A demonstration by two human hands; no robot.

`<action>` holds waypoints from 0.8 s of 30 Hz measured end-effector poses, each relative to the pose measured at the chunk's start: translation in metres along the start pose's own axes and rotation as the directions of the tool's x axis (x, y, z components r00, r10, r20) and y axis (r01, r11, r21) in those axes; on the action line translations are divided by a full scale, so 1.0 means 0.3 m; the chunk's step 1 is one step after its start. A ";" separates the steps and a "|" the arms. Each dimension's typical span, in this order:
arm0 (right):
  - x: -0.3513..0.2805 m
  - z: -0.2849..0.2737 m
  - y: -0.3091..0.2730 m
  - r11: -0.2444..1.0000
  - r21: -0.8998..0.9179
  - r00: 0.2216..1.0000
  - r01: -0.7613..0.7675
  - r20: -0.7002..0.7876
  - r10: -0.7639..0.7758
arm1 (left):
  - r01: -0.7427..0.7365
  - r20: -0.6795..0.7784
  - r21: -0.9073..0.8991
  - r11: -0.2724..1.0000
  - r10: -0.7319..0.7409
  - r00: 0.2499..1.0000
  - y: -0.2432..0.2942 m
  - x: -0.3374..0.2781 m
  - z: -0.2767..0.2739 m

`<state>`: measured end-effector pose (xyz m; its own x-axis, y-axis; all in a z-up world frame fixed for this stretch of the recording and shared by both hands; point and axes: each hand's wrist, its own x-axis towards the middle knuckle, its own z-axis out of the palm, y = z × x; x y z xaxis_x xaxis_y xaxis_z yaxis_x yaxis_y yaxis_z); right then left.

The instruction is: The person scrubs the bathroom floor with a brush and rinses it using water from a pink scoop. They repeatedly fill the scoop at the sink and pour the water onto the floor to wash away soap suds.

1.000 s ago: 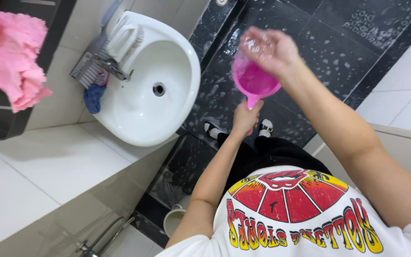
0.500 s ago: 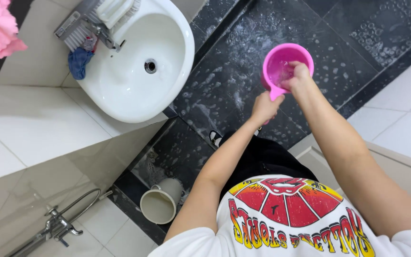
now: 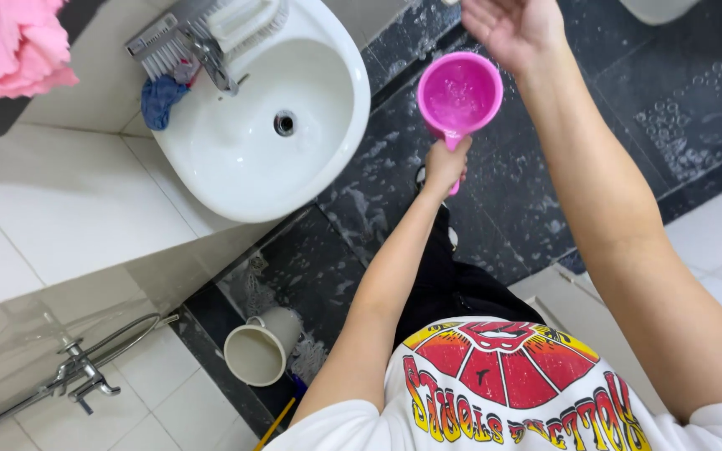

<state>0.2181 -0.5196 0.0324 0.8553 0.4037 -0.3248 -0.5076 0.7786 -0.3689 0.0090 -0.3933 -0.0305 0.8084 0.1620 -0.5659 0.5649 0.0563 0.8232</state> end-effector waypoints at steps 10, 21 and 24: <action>0.122 -0.232 0.112 0.949 0.027 0.704 -0.314 -0.663 0.253 | -0.003 0.035 0.167 0.986 -0.003 0.999 0.135 0.180 0.021; 0.479 -0.255 -0.194 0.897 0.279 0.868 -0.344 -0.270 0.417 | 0.070 -0.021 -0.118 0.991 -0.073 0.997 0.252 0.366 0.314; 0.568 -0.012 -0.368 0.954 0.091 0.944 -0.287 -0.140 0.297 | 0.018 -0.102 -0.166 0.986 -0.035 0.994 0.318 0.463 0.407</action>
<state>0.4195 -0.5386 0.0145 0.6423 0.5458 -0.5381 -0.7199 0.6706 -0.1791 0.1954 -0.4857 -0.0361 0.7672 0.2597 -0.5865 0.5438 0.2217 0.8094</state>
